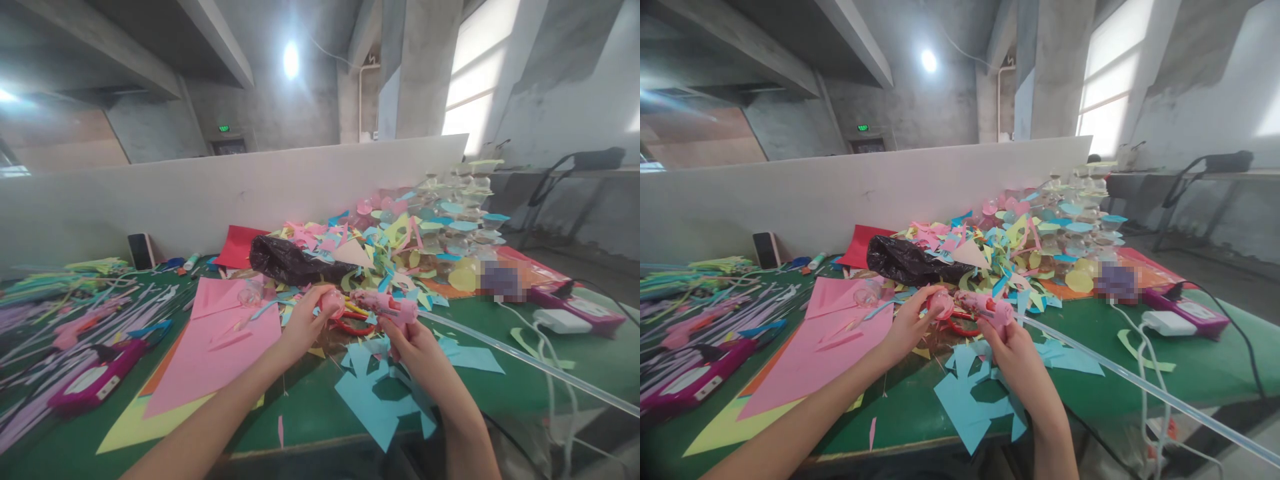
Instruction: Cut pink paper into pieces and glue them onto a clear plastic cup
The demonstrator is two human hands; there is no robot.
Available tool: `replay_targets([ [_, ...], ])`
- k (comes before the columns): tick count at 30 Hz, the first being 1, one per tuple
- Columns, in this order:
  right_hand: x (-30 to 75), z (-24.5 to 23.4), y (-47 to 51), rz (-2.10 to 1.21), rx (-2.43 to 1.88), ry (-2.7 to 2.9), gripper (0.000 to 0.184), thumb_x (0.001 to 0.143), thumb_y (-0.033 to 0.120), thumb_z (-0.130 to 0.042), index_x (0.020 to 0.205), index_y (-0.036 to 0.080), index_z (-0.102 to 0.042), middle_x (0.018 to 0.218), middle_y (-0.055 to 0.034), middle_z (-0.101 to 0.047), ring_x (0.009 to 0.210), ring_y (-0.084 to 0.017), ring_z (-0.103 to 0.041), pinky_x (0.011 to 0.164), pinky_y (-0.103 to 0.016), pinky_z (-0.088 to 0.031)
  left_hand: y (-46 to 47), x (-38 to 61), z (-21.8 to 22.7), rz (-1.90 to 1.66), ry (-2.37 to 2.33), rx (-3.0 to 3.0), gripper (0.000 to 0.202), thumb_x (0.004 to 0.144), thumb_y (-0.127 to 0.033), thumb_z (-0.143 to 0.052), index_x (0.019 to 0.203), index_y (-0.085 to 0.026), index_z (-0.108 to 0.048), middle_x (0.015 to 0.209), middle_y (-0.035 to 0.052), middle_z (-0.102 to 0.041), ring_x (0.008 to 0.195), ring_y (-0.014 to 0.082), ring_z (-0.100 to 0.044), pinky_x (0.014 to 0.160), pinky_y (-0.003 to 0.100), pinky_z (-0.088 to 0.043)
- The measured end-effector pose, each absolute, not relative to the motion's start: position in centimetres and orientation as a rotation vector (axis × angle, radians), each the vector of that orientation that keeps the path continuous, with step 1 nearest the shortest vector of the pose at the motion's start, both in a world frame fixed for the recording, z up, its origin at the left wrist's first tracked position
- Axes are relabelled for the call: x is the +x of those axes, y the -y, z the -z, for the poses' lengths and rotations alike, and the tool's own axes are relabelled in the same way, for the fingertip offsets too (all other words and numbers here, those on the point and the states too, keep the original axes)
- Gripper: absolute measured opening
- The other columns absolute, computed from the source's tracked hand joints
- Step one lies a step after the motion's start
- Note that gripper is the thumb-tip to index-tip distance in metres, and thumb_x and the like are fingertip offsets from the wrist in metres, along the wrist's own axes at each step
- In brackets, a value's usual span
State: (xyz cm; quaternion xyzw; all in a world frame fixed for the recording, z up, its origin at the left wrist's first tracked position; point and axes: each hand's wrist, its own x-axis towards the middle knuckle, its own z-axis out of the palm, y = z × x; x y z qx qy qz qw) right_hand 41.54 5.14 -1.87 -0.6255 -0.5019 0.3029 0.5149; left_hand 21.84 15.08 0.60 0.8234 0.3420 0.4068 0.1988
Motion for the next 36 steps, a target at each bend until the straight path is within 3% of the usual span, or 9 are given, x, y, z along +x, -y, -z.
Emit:
replay_targets([
  [17,41.61,1.99,-5.26,-0.796,-1.488,1.207,0.05,0.079,0.067,-0.049,0.058,0.023,-0.04,0.045,0.0046,-0.044,0.046,-0.013,-0.041,0.05,-0.026,-0.038,-15.29,21.88,-0.38,-1.132,-0.96,2.313,0.033,0.09,-0.042,-0.05,0.113,-0.02,-0.057,0.117,0.0075,-0.063,0.107,0.02,-0.058,0.095,0.033,-0.043],
  [25,41.76,2.29,-5.49,-0.77,-1.533,1.191,0.047,0.078,0.066,-0.05,0.068,0.021,-0.049,0.047,0.0054,-0.045,0.047,-0.013,-0.043,0.049,-0.026,-0.037,-15.35,21.79,-0.34,-1.15,-0.956,2.319,0.034,0.09,-0.042,-0.051,0.115,-0.02,-0.057,0.116,0.0077,-0.064,0.106,0.0207,-0.058,0.094,0.034,-0.043],
  [36,41.37,1.5,-4.83,-0.719,-1.504,1.21,0.047,0.081,0.063,-0.049,0.061,0.022,-0.04,0.047,0.0055,-0.042,0.046,-0.012,-0.04,0.047,-0.025,-0.035,-15.25,21.74,-0.54,-1.144,-1.012,2.283,0.037,0.09,-0.046,-0.05,0.116,-0.02,-0.056,0.117,0.0072,-0.064,0.109,0.021,-0.058,0.096,0.034,-0.042],
])
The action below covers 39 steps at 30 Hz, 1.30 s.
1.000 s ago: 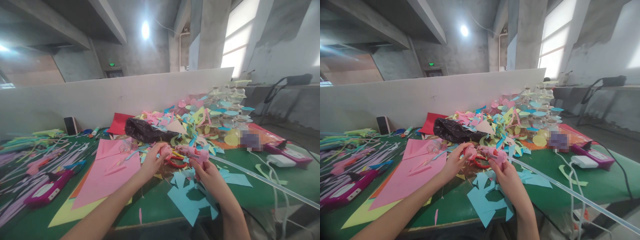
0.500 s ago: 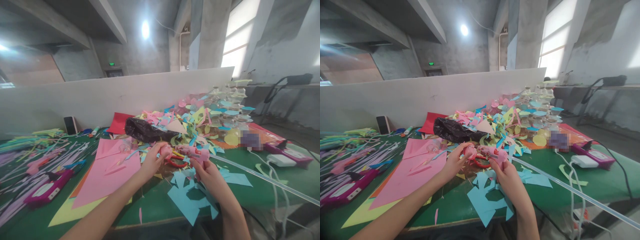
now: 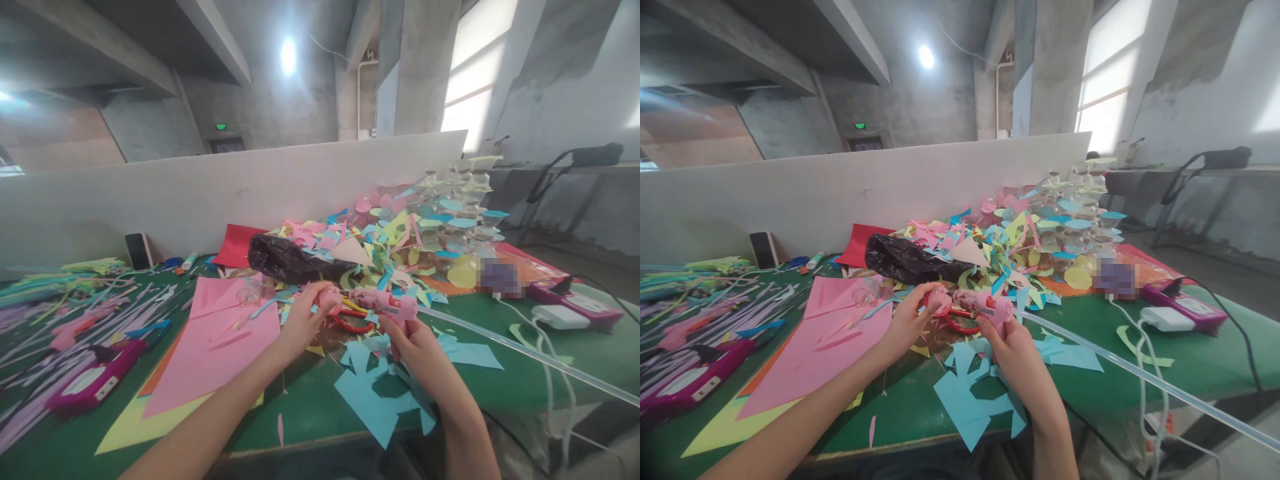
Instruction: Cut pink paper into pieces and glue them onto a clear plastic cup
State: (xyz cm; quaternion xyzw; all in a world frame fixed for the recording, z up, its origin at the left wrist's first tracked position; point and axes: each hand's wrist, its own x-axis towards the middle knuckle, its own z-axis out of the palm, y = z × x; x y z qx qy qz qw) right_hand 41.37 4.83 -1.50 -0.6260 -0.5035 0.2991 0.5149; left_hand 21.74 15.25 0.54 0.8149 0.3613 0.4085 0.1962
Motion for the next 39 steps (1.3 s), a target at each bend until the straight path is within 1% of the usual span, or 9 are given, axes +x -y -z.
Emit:
replay_targets([
  [6,41.38,1.2,-4.58,-0.686,-1.435,1.175,0.047,0.08,0.063,-0.051,0.059,0.021,-0.045,0.048,0.0032,-0.045,0.047,-0.012,-0.042,0.048,-0.025,-0.037,-15.41,21.65,-0.43,-1.136,-1.014,2.316,0.037,0.09,-0.046,-0.049,0.116,-0.02,-0.056,0.116,0.0075,-0.064,0.107,0.0211,-0.058,0.095,0.035,-0.043],
  [10,41.16,1.0,-4.45,-0.68,-1.442,1.209,0.047,0.08,0.06,-0.052,0.056,0.021,-0.043,0.047,0.0028,-0.046,0.047,-0.012,-0.043,0.049,-0.025,-0.038,-15.32,21.75,-0.35,-1.134,-0.985,2.364,0.034,0.091,-0.042,-0.05,0.116,-0.021,-0.056,0.118,0.0076,-0.063,0.11,0.0207,-0.057,0.097,0.035,-0.042],
  [13,41.01,0.85,-4.38,-0.701,-1.466,1.243,0.047,0.082,0.059,-0.051,0.054,0.022,-0.041,0.045,0.0039,-0.043,0.045,-0.012,-0.041,0.049,-0.025,-0.037,-15.22,21.83,-0.4,-1.14,-0.974,2.381,0.035,0.09,-0.044,-0.051,0.115,-0.021,-0.057,0.117,0.008,-0.064,0.11,0.0209,-0.058,0.097,0.035,-0.042],
  [19,41.08,1.03,-4.52,-0.781,-1.482,1.24,0.044,0.083,0.058,-0.05,0.059,0.022,-0.041,0.047,0.0048,-0.043,0.046,-0.012,-0.04,0.048,-0.024,-0.035,-15.32,21.89,-0.25,-1.149,-0.985,2.402,0.036,0.09,-0.045,-0.051,0.115,-0.02,-0.058,0.116,0.0084,-0.064,0.108,0.0209,-0.058,0.097,0.035,-0.043],
  [25,41.12,1.13,-4.56,-0.797,-1.49,1.209,0.042,0.081,0.057,-0.052,0.061,0.022,-0.042,0.047,0.006,-0.041,0.046,-0.011,-0.037,0.046,-0.024,-0.034,-15.56,21.93,0.01,-1.138,-0.99,2.389,0.036,0.089,-0.044,-0.052,0.115,-0.02,-0.058,0.117,0.0083,-0.064,0.11,0.0211,-0.057,0.098,0.036,-0.042],
  [29,41.16,1.08,-4.61,-0.788,-1.488,1.199,0.041,0.08,0.056,-0.052,0.061,0.022,-0.041,0.047,0.0057,-0.042,0.046,-0.011,-0.039,0.046,-0.024,-0.034,-15.48,21.93,-0.12,-1.136,-0.982,2.381,0.035,0.089,-0.044,-0.053,0.114,-0.021,-0.058,0.116,0.0085,-0.064,0.109,0.0216,-0.057,0.099,0.037,-0.042],
  [39,41.23,1.24,-4.69,-0.805,-1.502,1.228,0.043,0.082,0.058,-0.05,0.061,0.022,-0.041,0.048,0.0059,-0.041,0.047,-0.011,-0.037,0.046,-0.024,-0.032,-15.28,21.95,-0.25,-1.118,-0.997,2.368,0.035,0.089,-0.044,-0.052,0.114,-0.019,-0.057,0.117,0.0084,-0.063,0.108,0.0204,-0.057,0.096,0.034,-0.042],
])
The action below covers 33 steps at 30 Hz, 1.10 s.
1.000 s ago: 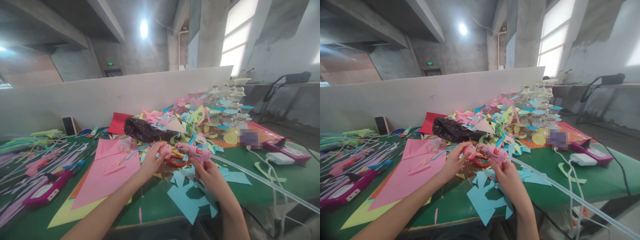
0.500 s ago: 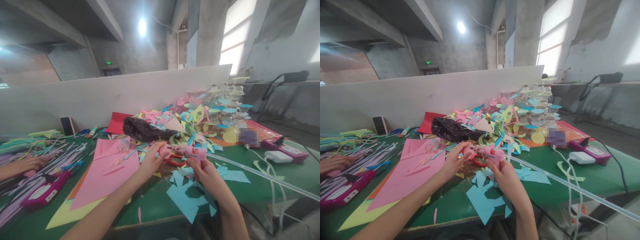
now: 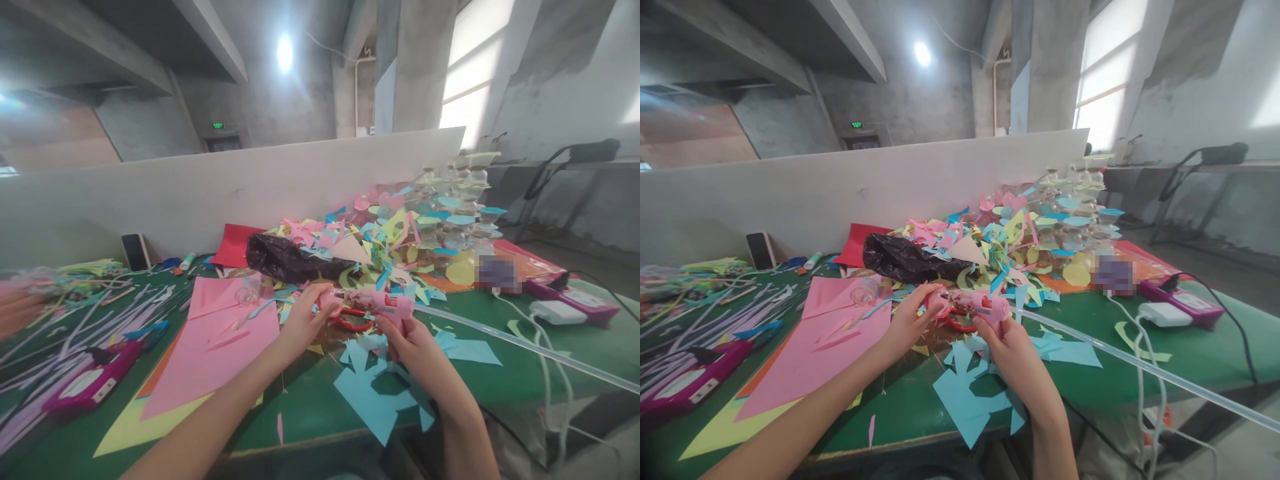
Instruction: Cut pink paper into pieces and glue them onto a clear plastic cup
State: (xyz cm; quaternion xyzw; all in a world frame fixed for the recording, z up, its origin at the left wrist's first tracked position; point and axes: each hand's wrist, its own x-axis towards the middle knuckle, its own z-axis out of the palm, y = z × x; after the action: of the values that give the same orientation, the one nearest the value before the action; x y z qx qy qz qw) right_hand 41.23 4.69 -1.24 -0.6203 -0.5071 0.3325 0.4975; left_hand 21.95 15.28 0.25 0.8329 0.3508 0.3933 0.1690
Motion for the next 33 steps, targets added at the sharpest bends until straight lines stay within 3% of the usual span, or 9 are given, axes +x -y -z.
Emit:
replay_targets([
  [8,41.3,1.2,-4.6,-0.731,-1.434,1.163,0.045,0.08,0.062,-0.052,0.061,0.021,-0.045,0.048,0.0044,-0.045,0.046,-0.012,-0.042,0.047,-0.025,-0.035,-15.5,21.7,-0.3,-1.127,-1.014,2.332,0.037,0.089,-0.045,-0.051,0.116,-0.02,-0.056,0.115,0.0078,-0.063,0.106,0.0209,-0.058,0.094,0.035,-0.043],
  [14,42.3,1.4,-4.7,-0.413,-1.587,1.086,0.046,0.083,0.06,-0.047,0.061,0.02,-0.052,0.054,-0.0013,-0.054,0.05,-0.015,-0.047,0.049,-0.027,-0.038,-15.4,21.7,-0.4,-1.11,-1.018,2.311,0.036,0.088,-0.046,-0.052,0.113,-0.02,-0.057,0.115,0.0077,-0.063,0.105,0.0215,-0.058,0.093,0.035,-0.044],
  [19,44.9,2.4,-3.8,-0.045,-1.779,1.184,0.034,0.086,0.05,-0.046,0.087,0.021,-0.064,0.065,-0.0057,-0.06,0.057,-0.02,-0.053,0.055,-0.03,-0.039,-15.3,21.8,-0.7,-1.089,-1.02,2.313,0.035,0.088,-0.046,-0.051,0.11,-0.02,-0.058,0.113,0.0075,-0.064,0.102,0.0208,-0.06,0.091,0.034,-0.046],
  [24,47.7,3.7,-3.4,0.164,-1.976,1.203,0.038,0.093,0.041,-0.037,0.115,0.015,-0.054,0.082,-0.0118,-0.064,0.069,-0.026,-0.059,0.061,-0.034,-0.042,-15.3,21.3,-1.0,-1.056,-0.985,2.296,0.036,0.086,-0.047,-0.054,0.111,-0.02,-0.057,0.112,0.0076,-0.064,0.1,0.0213,-0.061,0.09,0.036,-0.048],
  [26,48.7,4.6,-4.0,0.4,-2.12,1.272,0.037,0.094,0.033,-0.035,0.116,0.009,-0.052,0.092,-0.0182,-0.064,0.078,-0.03,-0.06,0.066,-0.037,-0.043,-15.2,20.7,-1.2,-1.017,-0.964,2.27,0.036,0.086,-0.046,-0.054,0.111,-0.021,-0.057,0.113,0.0077,-0.063,0.1,0.021,-0.061,0.088,0.035,-0.05],
  [28,49.4,5.5,-4.7,0.534,-2.229,1.319,0.037,0.094,0.029,-0.038,0.12,0.006,-0.051,0.09,-0.0192,-0.064,0.083,-0.031,-0.061,0.068,-0.037,-0.043,-15.0,19.9,-1.2,-0.957,-0.99,2.235,0.034,0.086,-0.046,-0.054,0.111,-0.022,-0.056,0.116,0.0078,-0.06,0.1,0.0209,-0.062,0.083,0.033,-0.051],
  [33,50.1,6.8,-5.7,0.665,-2.354,1.438,0.034,0.092,0.03,-0.045,0.118,0.01,-0.057,0.093,-0.0192,-0.063,0.081,-0.032,-0.059,0.066,-0.038,-0.043,-14.5,17.4,-0.5,-0.818,-1.11,2.235,0.029,0.086,-0.044,-0.055,0.104,-0.022,-0.056,0.113,0.0066,-0.058,0.091,0.0192,-0.061,0.078,0.032,-0.051],
])
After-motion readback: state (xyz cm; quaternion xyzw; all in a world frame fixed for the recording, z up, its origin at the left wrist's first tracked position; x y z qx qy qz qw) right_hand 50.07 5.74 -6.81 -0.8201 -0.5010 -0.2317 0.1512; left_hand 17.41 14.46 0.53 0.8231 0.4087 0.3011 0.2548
